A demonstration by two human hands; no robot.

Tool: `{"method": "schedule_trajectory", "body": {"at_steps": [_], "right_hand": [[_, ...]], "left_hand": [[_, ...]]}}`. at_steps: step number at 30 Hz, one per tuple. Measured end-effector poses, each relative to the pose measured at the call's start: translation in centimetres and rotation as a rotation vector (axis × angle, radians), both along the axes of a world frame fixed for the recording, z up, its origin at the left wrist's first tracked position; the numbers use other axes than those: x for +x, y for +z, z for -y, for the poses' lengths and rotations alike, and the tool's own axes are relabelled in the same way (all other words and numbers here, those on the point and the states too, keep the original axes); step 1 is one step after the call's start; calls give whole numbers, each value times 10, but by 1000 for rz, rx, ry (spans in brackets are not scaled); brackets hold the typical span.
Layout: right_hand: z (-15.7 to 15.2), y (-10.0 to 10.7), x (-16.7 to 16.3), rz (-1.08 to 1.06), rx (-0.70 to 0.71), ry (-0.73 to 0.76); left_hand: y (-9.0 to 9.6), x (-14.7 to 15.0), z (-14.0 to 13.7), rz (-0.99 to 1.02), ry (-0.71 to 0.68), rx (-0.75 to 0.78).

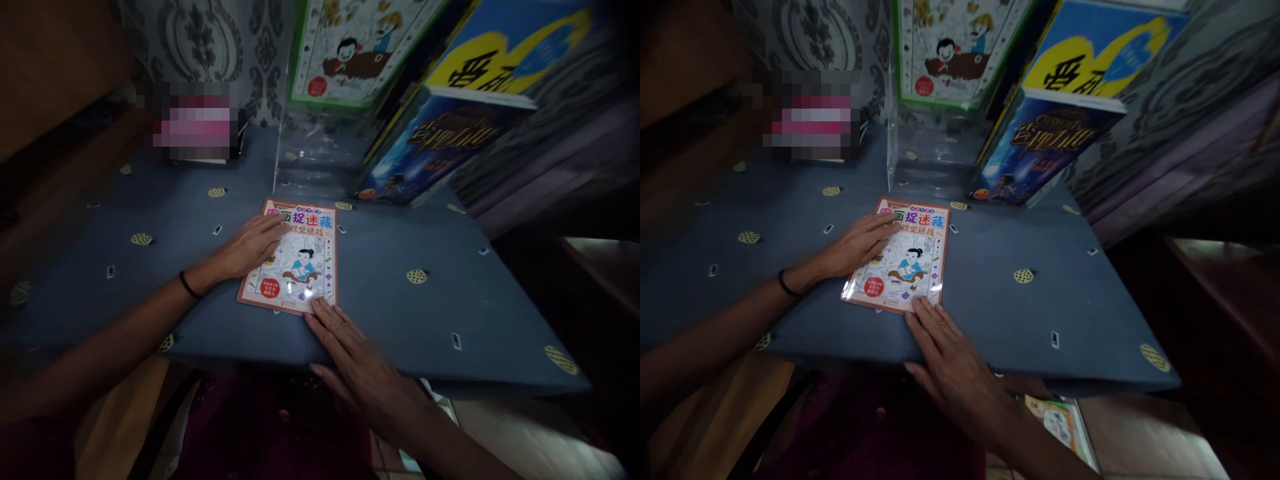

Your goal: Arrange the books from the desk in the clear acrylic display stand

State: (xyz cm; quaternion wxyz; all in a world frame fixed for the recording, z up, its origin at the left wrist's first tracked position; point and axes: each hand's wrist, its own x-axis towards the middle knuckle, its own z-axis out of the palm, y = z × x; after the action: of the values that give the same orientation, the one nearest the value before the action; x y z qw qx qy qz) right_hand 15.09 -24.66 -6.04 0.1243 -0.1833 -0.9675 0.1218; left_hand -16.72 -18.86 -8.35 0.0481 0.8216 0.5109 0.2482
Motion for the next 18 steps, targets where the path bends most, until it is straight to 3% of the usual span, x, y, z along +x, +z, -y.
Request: {"method": "schedule_trajectory", "body": {"at_steps": [4, 6, 12, 16, 18], "right_hand": [[-10, 2, -1, -109, -60, -27], [-20, -1, -3, -156, -77, -88], [-52, -20, -19, -144, 73, -248], [-57, -23, -28, -129, 148, -227], [-57, -23, -28, -128, 158, -224]], "left_hand": [[-1, 5, 6, 11, 285, -31], [-1, 6, 7, 24, 356, -64], [12, 1, 0, 303, 244, -151], [19, 1, -6, 708, 138, -256], [19, 5, -6, 949, 219, -329]]}}
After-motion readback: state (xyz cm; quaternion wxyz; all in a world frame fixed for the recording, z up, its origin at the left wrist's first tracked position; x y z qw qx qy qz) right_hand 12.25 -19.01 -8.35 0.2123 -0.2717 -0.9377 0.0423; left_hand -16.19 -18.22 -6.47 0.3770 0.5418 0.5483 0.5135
